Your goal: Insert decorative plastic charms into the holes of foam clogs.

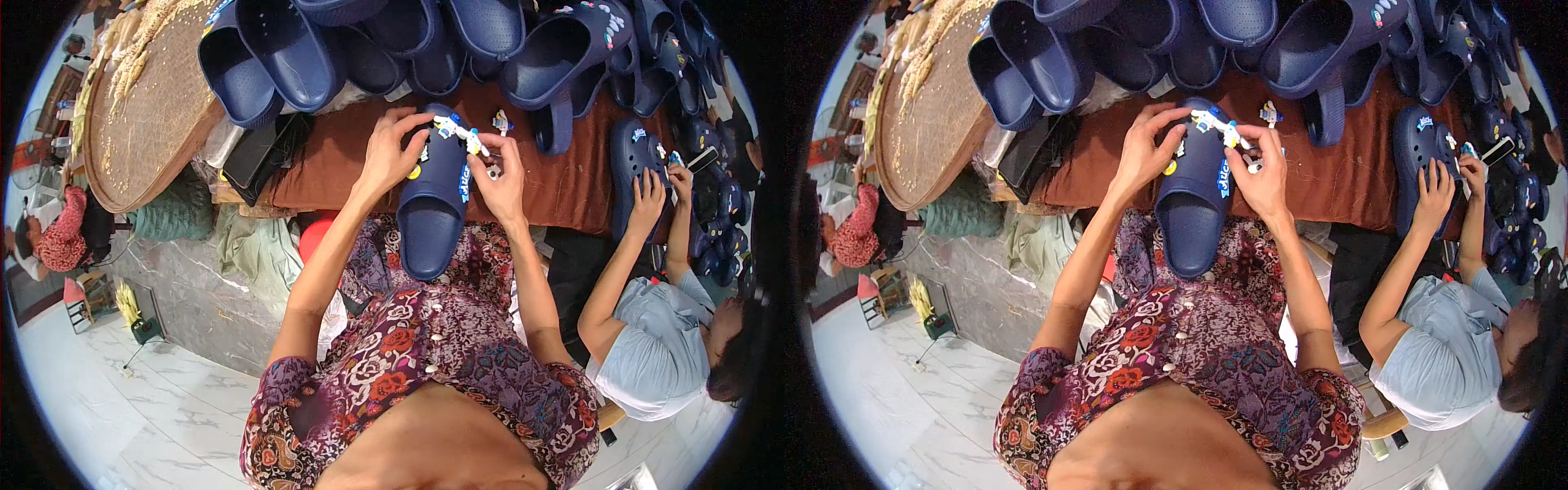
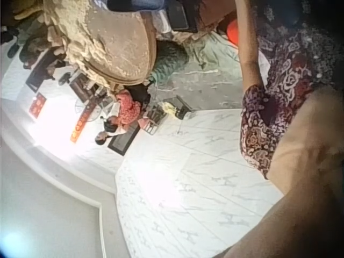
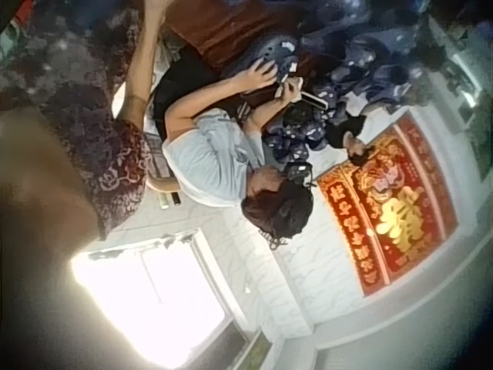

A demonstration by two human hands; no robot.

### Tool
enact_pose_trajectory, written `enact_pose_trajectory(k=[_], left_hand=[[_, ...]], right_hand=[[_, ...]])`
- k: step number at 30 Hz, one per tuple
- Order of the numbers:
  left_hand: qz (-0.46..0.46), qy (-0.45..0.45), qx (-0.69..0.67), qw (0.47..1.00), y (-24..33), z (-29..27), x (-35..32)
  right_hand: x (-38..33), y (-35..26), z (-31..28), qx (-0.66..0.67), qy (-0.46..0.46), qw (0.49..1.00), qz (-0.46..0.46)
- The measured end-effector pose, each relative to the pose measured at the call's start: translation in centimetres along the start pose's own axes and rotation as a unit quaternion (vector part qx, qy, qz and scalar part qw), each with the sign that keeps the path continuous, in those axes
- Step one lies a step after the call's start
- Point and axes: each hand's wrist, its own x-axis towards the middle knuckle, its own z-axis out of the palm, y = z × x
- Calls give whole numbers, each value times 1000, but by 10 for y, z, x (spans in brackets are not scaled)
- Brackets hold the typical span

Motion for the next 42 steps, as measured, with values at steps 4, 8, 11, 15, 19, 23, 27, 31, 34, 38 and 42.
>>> enact_pose_trajectory(k=[4, 8, 11, 15, 19, 23, 27, 31, 34, 38, 42], left_hand=[[-4, 0, -2, 1000, 1, 1, 3], [-6, -10, -12, 1000, 4, 1, 10], [-3, -14, 9, 1000, 5, 1, 14], [50, 20, 57, 997, -3, 7, 11], [27, 15, 37, 999, -3, 8, 11], [-32, 0, -11, 999, -2, 10, 15], [-115, 1, -113, 987, -22, 16, 17], [-140, -25, -154, 978, -31, 19, 19], [-154, -42, -149, 976, -44, 23, 17], [-178, -63, -163, 968, -44, 23, 18], [-203, -70, -173, 961, -35, 21, 21]], right_hand=[[-3, 3, 0, -43, -60, 996, -53], [-2, 8, -2, -29, -71, 996, -43], [1, 5, -4, -44, -79, 992, -87], [0, 12, -3, 1, -80, 996, -36], [6, 19, -1, 47, -78, 996, -8], [11, 18, -1, 84, -78, 993, 25], [17, 21, -2, 41, -97, 994, -25], [18, 23, -4, 41, -95, 994, -19], [20, 21, -4, 26, -88, 996, -17], [25, 25, -2, 81, -100, 991, 43], [42, 33, -5, 175, -162, 959, 155]])
